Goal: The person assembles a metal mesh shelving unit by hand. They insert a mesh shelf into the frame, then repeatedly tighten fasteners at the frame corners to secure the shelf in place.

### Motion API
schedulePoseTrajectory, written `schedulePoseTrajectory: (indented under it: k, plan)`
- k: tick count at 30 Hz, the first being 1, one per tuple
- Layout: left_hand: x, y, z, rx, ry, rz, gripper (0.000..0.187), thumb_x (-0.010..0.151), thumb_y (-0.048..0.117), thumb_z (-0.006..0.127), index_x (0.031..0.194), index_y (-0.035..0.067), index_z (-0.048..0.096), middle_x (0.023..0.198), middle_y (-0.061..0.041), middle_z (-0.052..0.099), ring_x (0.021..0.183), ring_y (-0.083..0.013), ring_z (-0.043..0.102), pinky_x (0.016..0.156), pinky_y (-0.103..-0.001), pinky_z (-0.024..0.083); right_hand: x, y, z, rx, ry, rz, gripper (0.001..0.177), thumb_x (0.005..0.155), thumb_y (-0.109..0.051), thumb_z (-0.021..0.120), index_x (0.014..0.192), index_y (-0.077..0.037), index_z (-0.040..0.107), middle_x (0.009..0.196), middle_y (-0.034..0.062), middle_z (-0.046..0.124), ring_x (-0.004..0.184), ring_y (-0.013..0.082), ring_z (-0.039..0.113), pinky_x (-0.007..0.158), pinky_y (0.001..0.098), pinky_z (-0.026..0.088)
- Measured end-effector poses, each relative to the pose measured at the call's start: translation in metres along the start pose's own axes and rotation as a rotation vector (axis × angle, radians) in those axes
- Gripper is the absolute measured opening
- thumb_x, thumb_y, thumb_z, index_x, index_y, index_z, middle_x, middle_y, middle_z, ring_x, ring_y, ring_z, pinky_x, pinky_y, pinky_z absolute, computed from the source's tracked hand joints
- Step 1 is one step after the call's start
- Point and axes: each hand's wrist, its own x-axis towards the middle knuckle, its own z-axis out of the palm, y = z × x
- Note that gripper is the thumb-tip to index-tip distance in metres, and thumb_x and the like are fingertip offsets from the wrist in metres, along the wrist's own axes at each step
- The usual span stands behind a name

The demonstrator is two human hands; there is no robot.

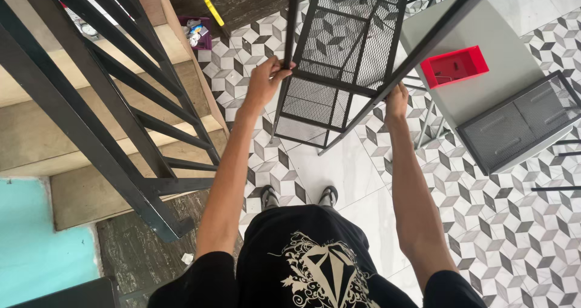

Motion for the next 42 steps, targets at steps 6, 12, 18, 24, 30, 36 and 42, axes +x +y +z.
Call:
schedulePoseTrajectory:
  k: [6,12,18,24,30,36,42]
  plan:
    - [-0.004,-0.011,-0.005,-0.042,0.025,0.025,0.035,0.096,0.015,0.074,0.083,0.001,0.044,0.109,-0.008,0.08,0.106,-0.014,0.074,0.08,-0.028,0.056,-0.026,-0.04,0.028,0.227,-0.014,0.147,0.02,0.105,-0.02,0.048,0.105,-0.001,0.056,0.085,0.0079,0.06,0.073,0.025,0.067,0.068,0.0429,0.064]
    - [-0.065,-0.045,0.061,0.298,0.475,0.059,0.036,0.102,0.034,0.073,0.1,0.002,0.058,0.096,-0.017,0.061,0.089,-0.0272,0.061,0.079,-0.033,0.051,-0.031,-0.056,0.044,0.266,0.011,0.215,0.017,0.101,-0.017,0.051,0.104,0.0,0.055,0.089,0.0109,0.062,0.077,0.0237,0.067,0.072,0.0436,0.065]
    - [-0.022,-0.072,0.182,-0.495,0.006,-0.276,0.047,0.091,0.043,0.077,0.1,0.002,0.056,0.107,-0.015,0.072,0.113,-0.0237,0.071,0.098,-0.034,0.056,-0.038,-0.031,0.041,0.127,0.06,0.19,0.023,0.102,-0.023,0.052,0.107,-0.002,0.058,0.095,0.014,0.063,0.078,0.0254,0.064,0.073,0.0384,0.059]
    - [0.008,-0.072,0.241,-0.726,0.015,-0.54,0.039,0.09,0.041,0.074,0.095,0.005,0.06,0.104,-0.012,0.076,0.103,-0.0226,0.074,0.091,-0.037,0.057,-0.05,-0.026,0.021,0.371,-0.055,0.06,0.032,0.115,-0.029,0.034,0.104,-0.003,0.048,0.104,0.0138,0.057,0.103,0.0276,0.065,0.094,0.0454,0.057]
    - [-0.004,-0.071,0.241,-0.722,0.145,-0.485,0.033,0.091,0.042,0.07,0.092,0.011,0.059,0.09,-0.009,0.074,0.088,-0.0225,0.075,0.082,-0.038,0.059,-0.098,-0.035,0.01,0.036,0.101,0.154,0.026,0.108,-0.028,0.036,0.102,-0.006,0.048,0.102,0.0104,0.062,0.085,0.0214,0.062,0.075,0.036,0.055]
    - [0.005,-0.055,0.255,-0.448,0.278,-0.381,0.037,0.091,0.035,0.084,0.092,0.005,0.061,0.081,-0.005,0.065,0.069,-0.0168,0.063,0.071,-0.032,0.054,-0.116,-0.025,0.027,0.009,-0.107,0.137,0.024,0.104,-0.027,0.043,0.108,-0.005,0.051,0.101,0.0084,0.055,0.085,0.0182,0.064,0.066,0.0327,0.058]
    - [0.014,-0.028,0.258,-0.489,0.414,-0.56,0.031,0.087,0.035,0.079,0.085,0.007,0.066,0.075,-0.003,0.068,0.059,-0.0117,0.065,0.056,-0.029,0.056,-0.104,-0.024,0.043,-0.587,-0.044,-0.129,0.029,0.097,-0.014,0.074,0.103,0.001,0.05,0.091,0.0108,0.055,0.075,0.0227,0.058,0.065,0.0373,0.05]
